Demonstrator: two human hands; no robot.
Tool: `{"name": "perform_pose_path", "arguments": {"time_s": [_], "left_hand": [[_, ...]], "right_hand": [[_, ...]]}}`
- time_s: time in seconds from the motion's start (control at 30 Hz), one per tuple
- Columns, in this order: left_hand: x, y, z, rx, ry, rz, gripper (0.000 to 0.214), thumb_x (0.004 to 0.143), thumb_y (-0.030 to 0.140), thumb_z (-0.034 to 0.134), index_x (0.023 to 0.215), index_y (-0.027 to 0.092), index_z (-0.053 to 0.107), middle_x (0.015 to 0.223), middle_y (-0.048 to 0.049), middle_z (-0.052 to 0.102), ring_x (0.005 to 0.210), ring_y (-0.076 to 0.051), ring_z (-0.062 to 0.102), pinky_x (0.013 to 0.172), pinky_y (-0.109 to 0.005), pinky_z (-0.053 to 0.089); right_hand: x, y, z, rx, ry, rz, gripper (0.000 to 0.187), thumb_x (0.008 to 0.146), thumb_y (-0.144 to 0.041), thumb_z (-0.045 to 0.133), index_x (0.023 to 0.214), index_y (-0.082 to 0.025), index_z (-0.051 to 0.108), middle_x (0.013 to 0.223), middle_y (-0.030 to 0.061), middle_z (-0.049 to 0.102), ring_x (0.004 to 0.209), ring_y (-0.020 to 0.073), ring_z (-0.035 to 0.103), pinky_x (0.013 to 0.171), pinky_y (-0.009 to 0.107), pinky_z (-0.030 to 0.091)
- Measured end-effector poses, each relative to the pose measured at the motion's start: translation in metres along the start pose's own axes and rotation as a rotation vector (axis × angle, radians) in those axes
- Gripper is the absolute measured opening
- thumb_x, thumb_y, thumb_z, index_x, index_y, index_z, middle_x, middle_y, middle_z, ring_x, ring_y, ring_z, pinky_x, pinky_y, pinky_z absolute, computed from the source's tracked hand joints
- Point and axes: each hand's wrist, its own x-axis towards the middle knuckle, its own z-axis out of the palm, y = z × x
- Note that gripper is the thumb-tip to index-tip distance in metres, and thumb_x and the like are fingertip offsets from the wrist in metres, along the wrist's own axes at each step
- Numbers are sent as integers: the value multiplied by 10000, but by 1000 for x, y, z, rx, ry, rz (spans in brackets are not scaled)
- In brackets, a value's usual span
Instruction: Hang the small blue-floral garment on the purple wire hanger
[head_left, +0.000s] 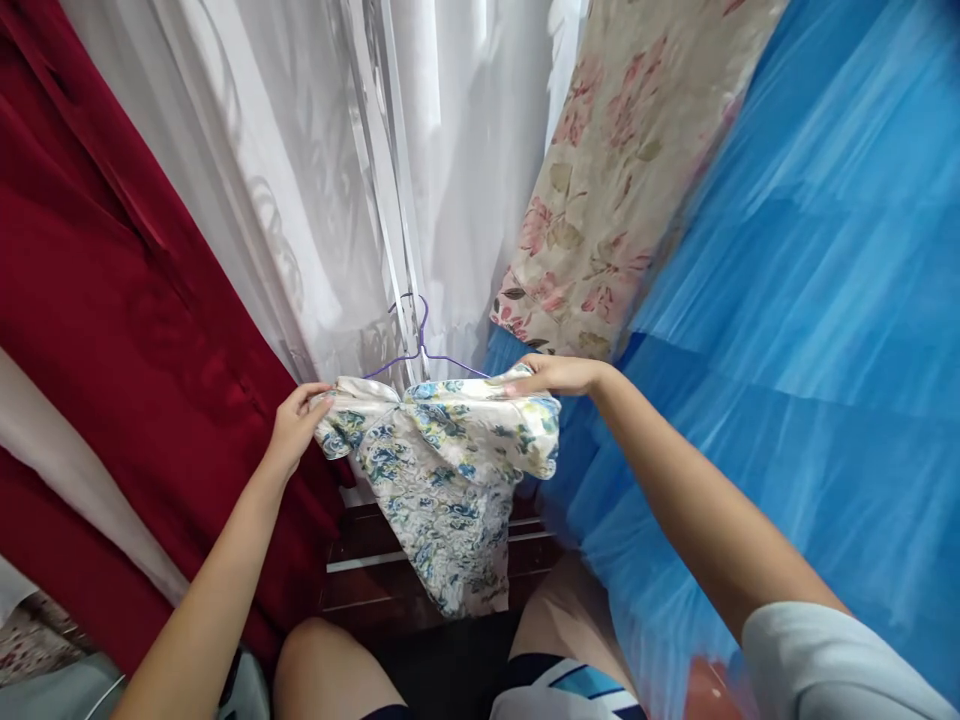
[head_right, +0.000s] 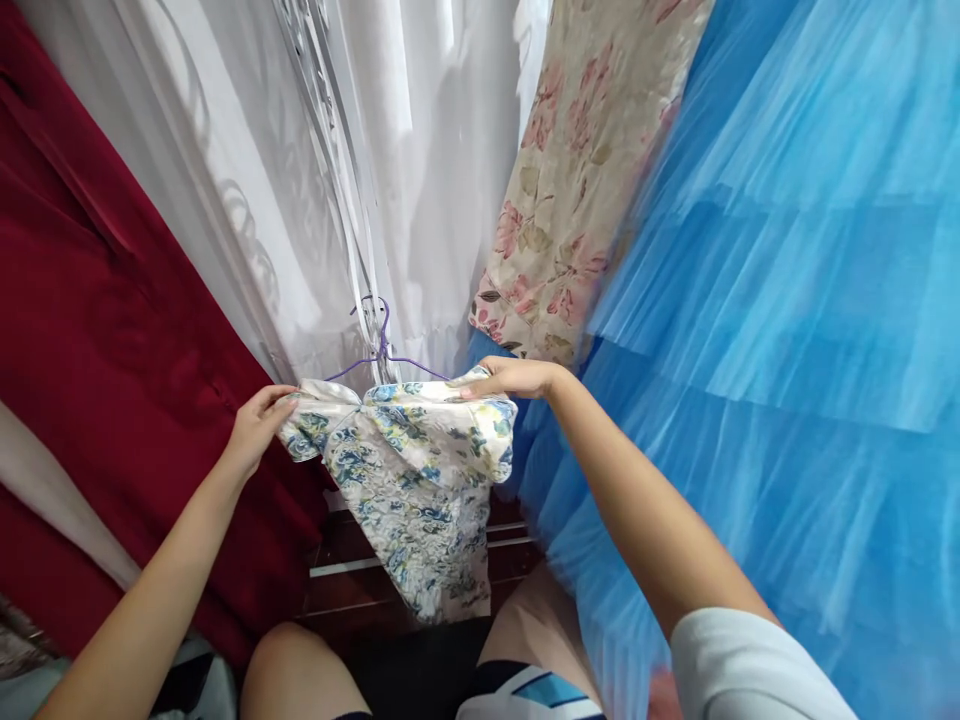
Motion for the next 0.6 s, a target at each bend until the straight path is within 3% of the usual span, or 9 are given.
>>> {"name": "perform_pose_path", "arguments": {"time_s": [0.07, 0.13, 0.23, 0.33, 0.47, 0.6], "left_hand": [[-4, -6, 6, 10, -23, -9, 438, 730, 403, 744, 1082, 153, 667, 1058, -86, 687, 932, -216, 642, 827, -307, 505], [-8, -13, 11, 13, 12, 8, 441, 747, 401, 726, 1106, 153, 661, 1110, -98, 681, 1006, -234, 634, 887, -331, 494], [-11, -22, 15, -2, 80, 34, 448, 782, 383, 688, 1168, 162, 636, 1221, -109, 646, 1129, -242, 597, 970, -345, 461], [-12, -29, 17, -71, 141, 50, 471, 798, 365, 672, 1224, 171, 620, 1261, -112, 631, 1145, -238, 596, 977, -339, 464], [-10, -31, 14, -125, 236, 69, 496, 825, 363, 652, 1287, 193, 596, 1258, -98, 636, 1085, -223, 625, 934, -323, 497], [-2, -21, -2, -140, 251, 93, 503, 825, 355, 672, 1298, 203, 591, 1243, -96, 642, 1073, -217, 635, 935, -317, 506]], "right_hand": [[-7, 3, -1, 126, -96, 10, 391, 642, -335, 813, 932, -84, 741, 783, 82, 748, 591, 176, 655, 551, 260, 503], [-6, 14, -2, 254, -104, -23, 416, 599, -300, 820, 939, -78, 728, 795, 100, 763, 609, 194, 681, 582, 277, 534], [6, 40, 9, 495, 51, -79, 453, 554, -336, 801, 923, -90, 708, 780, 108, 767, 646, 245, 712, 609, 332, 564], [21, 60, 41, 670, 256, -130, 504, 618, -544, 710, 915, -138, 707, 810, 115, 765, 751, 314, 727, 651, 412, 577], [36, 75, 98, 710, 313, -171, 744, 686, -850, 413, 961, -218, 692, 993, 141, 751, 1061, 369, 656, 816, 489, 552], [49, 88, 131, 794, 356, -224, 928, 738, -869, 188, 1183, -174, 613, 1155, 145, 698, 1156, 344, 619, 938, 534, 482]]}}
